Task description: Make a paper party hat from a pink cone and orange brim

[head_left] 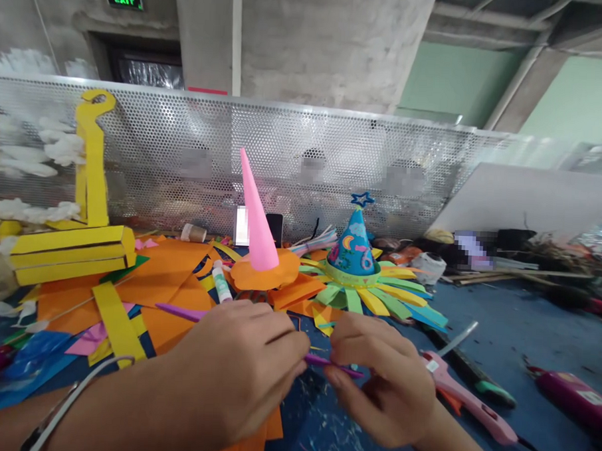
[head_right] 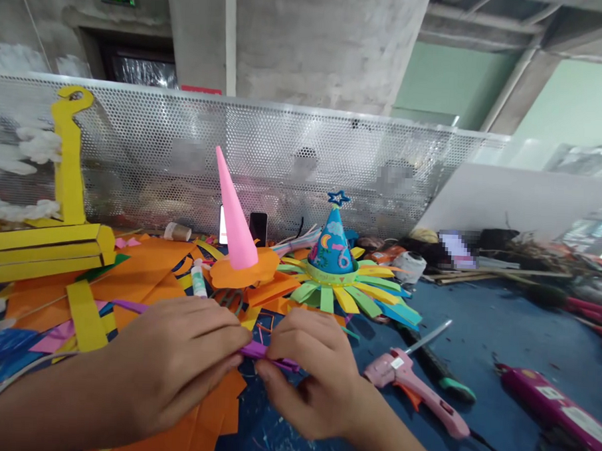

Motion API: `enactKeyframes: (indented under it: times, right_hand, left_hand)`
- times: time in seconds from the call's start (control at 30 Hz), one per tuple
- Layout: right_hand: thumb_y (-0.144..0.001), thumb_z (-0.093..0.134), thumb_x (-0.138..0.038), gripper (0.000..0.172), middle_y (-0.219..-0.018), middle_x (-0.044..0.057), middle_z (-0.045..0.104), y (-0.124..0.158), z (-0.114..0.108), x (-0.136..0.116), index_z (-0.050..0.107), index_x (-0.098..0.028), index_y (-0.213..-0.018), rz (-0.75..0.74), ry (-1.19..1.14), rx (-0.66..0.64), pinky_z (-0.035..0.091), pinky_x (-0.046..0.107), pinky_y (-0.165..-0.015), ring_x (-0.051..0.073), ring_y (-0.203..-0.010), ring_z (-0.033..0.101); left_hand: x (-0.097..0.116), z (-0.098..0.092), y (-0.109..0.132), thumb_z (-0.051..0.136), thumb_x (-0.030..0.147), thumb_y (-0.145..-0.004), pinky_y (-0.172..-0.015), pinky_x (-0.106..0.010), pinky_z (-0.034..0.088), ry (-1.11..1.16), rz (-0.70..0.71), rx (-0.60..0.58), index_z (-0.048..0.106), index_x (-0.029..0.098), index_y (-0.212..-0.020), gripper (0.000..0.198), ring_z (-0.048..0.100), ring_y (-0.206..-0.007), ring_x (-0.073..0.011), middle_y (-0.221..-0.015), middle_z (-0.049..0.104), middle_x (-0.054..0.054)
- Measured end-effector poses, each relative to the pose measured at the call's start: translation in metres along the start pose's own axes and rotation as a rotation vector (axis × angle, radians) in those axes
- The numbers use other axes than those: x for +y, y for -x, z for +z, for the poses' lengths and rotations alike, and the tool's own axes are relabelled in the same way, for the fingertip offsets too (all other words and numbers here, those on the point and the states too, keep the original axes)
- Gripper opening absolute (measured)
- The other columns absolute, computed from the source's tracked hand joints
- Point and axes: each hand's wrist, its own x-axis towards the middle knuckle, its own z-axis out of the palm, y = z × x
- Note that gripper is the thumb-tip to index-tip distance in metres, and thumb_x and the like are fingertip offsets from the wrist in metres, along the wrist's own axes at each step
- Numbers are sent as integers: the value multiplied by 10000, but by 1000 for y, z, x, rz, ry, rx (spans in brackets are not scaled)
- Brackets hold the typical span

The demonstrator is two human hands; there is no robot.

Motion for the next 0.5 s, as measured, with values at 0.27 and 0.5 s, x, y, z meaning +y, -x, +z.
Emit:
enactKeyframes:
  times: [0.27, 0.5]
  right_hand:
    - [-847, 669, -51, 234, -741, 4, 682, 5, 2, -3, 627, -234, -987, 25, 89, 155, 534, 285, -589, 154, -641, 646]
    - [-885, 676, -55, 188, -758, 12, 685, 8, 0, 0, 685, -227, -961, 143, 38, 325, 525, 299, -593, 164, -668, 649]
  left_hand:
    - [-18, -10, 3, 486, 195, -1040, -599, -361, 386, -55, -16, -86, 681, 196, -921, 228, 615, -693, -206, -812, 698, -25]
    - [-44, -33, 6, 461, 257, -1056, -584, -369, 323, -116, -87, -173, 677, 220, -818, 324, 610, -658, -187, -770, 703, -10]
